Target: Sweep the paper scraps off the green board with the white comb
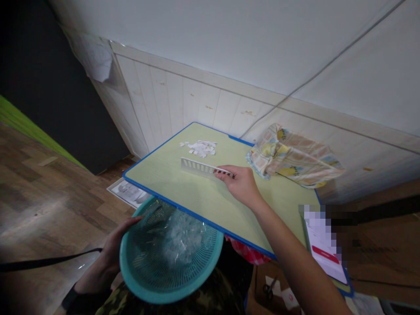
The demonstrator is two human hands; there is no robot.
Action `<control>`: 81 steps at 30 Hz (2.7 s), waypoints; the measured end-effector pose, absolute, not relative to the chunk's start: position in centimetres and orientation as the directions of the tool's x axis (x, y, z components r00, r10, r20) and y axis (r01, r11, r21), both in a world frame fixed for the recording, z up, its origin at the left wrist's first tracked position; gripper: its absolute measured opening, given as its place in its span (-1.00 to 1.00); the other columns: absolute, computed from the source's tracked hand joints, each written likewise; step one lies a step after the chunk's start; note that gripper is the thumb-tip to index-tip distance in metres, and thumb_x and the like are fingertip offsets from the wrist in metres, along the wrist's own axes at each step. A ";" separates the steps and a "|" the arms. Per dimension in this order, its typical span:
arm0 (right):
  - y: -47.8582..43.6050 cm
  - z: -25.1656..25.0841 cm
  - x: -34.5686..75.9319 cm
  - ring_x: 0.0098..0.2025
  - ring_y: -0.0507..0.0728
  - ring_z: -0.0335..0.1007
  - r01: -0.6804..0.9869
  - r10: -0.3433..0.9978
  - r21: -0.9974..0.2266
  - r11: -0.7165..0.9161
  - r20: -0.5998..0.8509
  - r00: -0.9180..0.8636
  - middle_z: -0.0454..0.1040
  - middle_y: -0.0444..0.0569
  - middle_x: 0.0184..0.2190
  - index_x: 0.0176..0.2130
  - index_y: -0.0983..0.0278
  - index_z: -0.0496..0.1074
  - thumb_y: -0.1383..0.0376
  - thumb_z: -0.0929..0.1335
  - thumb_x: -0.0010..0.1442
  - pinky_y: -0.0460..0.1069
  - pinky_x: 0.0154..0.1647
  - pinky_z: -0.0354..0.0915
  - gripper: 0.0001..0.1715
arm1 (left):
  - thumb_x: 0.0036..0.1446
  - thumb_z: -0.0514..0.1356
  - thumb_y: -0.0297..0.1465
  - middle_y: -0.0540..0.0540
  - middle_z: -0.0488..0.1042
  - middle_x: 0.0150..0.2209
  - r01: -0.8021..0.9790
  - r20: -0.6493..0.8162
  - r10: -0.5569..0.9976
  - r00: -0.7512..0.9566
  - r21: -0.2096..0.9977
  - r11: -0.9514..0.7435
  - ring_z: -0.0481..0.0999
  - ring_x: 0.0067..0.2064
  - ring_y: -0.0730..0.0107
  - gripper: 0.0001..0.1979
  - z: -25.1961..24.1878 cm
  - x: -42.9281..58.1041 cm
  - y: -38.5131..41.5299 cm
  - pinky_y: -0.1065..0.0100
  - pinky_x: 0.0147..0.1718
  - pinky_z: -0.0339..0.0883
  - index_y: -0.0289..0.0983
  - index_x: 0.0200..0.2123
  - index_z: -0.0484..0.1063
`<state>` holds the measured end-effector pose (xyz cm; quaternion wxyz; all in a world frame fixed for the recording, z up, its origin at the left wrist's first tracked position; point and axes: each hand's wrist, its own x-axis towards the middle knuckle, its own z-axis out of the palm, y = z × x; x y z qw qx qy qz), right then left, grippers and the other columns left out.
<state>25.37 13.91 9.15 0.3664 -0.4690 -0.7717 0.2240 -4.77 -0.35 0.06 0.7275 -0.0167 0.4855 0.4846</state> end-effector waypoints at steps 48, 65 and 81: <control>3.9 10.9 26.9 -0.41 0.11 0.64 0.535 0.789 -0.582 0.612 0.408 -0.458 0.68 -0.10 -0.32 -0.20 0.14 0.66 0.40 0.43 0.21 -0.09 -0.43 0.49 -0.78 | 0.31 0.06 -0.49 -0.23 0.63 -0.62 -0.710 -0.700 0.712 0.047 0.478 0.517 0.59 -0.64 0.24 -0.55 0.4 -4.2 -0.2 0.31 -0.57 0.53 -0.41 -0.56 0.62; 13.2 8.3 27.8 -0.25 0.19 0.63 0.722 0.841 -0.524 0.451 0.521 -0.147 0.68 -0.06 -0.23 -0.16 0.20 0.66 0.27 0.40 0.22 0.02 -0.22 0.47 -0.78 | 0.25 0.14 -0.48 -0.24 0.68 -0.52 -0.702 -0.678 0.733 0.054 0.497 0.511 0.67 -0.52 0.11 -0.70 -0.9 -4.8 -0.3 0.20 -0.42 0.60 -0.35 -0.46 0.63; 12.0 9.6 28.1 -0.32 0.15 0.60 0.650 0.882 -0.601 0.466 0.370 -0.290 0.68 -0.03 -0.28 -0.20 0.25 0.65 0.21 0.42 0.20 -0.03 -0.32 0.42 -0.77 | 0.19 0.17 -0.54 -0.20 0.64 -0.61 -0.697 -0.691 0.722 0.027 0.505 0.509 0.60 -0.63 0.21 -0.73 -0.6 -4.6 -0.2 0.31 -0.60 0.54 -0.34 -0.52 0.58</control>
